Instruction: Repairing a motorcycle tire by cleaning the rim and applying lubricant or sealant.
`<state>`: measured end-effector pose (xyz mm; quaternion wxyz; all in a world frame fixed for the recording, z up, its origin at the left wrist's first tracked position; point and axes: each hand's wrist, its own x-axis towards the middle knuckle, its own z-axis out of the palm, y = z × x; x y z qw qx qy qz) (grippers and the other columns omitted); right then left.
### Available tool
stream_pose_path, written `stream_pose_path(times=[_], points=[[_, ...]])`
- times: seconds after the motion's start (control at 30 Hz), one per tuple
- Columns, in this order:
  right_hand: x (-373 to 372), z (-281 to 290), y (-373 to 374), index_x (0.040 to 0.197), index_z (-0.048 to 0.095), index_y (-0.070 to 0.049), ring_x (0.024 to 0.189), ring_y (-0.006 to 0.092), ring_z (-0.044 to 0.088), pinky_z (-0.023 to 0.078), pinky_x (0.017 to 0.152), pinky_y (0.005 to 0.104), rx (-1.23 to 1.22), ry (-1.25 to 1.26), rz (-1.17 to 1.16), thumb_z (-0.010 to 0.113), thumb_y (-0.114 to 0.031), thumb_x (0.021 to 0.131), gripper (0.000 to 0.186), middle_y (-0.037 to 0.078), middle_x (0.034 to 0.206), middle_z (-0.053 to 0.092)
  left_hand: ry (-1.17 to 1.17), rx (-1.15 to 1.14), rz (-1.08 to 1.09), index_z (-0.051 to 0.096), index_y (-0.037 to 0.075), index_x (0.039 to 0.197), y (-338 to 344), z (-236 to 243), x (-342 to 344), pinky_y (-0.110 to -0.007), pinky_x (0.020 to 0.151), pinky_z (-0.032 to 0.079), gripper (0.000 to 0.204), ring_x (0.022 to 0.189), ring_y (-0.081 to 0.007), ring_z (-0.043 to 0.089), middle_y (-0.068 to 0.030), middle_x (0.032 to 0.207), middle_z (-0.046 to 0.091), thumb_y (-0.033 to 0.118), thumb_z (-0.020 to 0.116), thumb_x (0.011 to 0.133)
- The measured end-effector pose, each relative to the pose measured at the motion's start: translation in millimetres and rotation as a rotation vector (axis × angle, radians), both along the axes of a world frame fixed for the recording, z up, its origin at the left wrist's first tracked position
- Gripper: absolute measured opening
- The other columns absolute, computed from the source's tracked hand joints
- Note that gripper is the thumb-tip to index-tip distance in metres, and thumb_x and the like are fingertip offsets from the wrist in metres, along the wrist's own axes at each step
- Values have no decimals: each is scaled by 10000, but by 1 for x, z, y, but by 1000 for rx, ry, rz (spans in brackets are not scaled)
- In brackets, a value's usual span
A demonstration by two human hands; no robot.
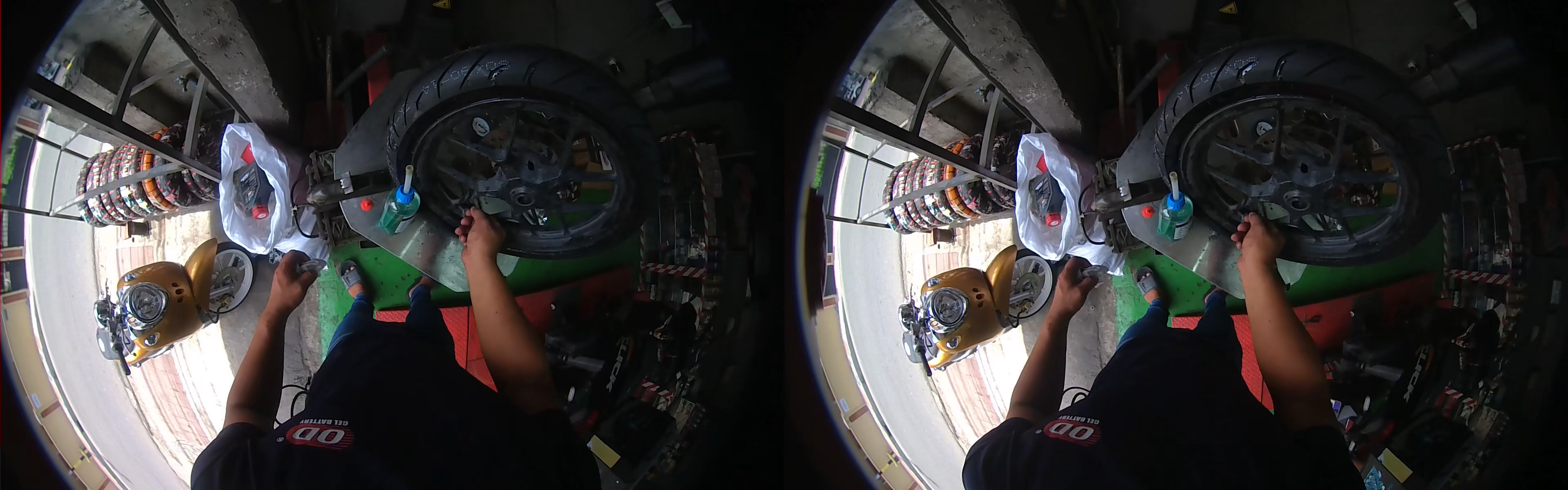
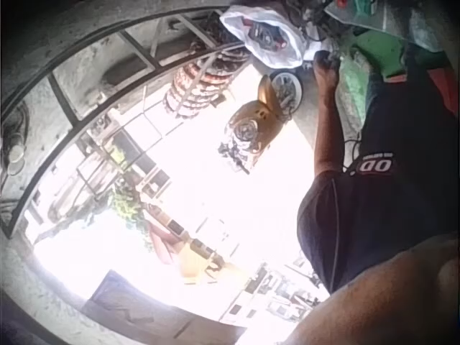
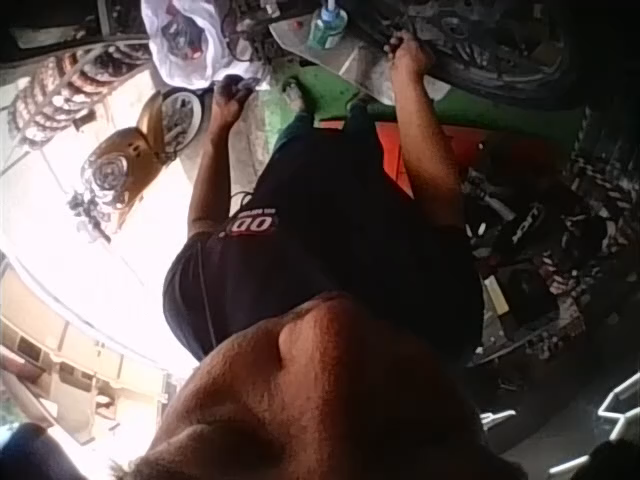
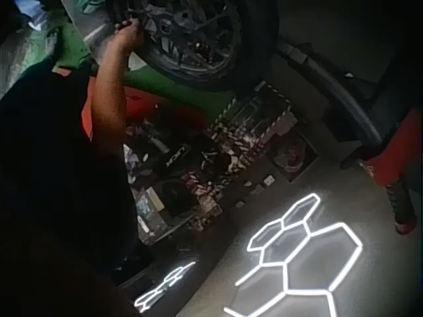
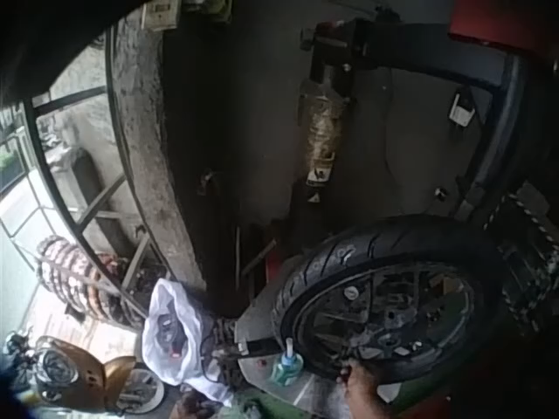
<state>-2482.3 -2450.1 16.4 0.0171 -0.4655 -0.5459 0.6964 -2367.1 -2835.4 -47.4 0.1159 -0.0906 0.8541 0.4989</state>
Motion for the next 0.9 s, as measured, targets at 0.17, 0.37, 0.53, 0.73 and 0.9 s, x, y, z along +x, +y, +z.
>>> stream_pose_path(times=[0.17,0.37,0.53,0.73,0.9], points=[[4,0,-1,865,624,-33,486,193,575,378,427,296,8,104,-21,637,-176,935,160,59,688,611,48,-1,-7,622,0,1037,0,0,1,-407,806,516,332,886,-316,656,-171,954,661,188,731,785],[8,10,-2,904,642,-33,452,167,560,394,418,274,64,295,-2,649,-172,962,150,42,661,601,40,16,-8,622,4,1028,0,2,-1,-404,803,517,320,882,-320,657,-174,952,664,192,728,791],[32,16,-1,898,663,-30,461,172,575,434,442,283,188,381,152,661,-199,968,183,39,640,616,19,1,-8,624,3,1015,0,3,-2,-404,803,518,303,879,-328,658,-178,951,667,190,718,796],[96,-18,1,868,697,-93,536,286,653,522,514,380,1091,484,840,696,-199,924,121,98,641,669,56,6,-18,626,1,1006,-1,1,-4,-406,800,519,266,864,-328,660,-177,926,668,171,688,811],[111,-58,9,813,672,-107,601,333,690,542,538,441,1339,314,1062,696,-267,924,196,121,686,700,88,-13,-71,624,-4,993,3,1,-11,-406,799,520,255,866,-332,664,-180,919,667,164,682,810]])
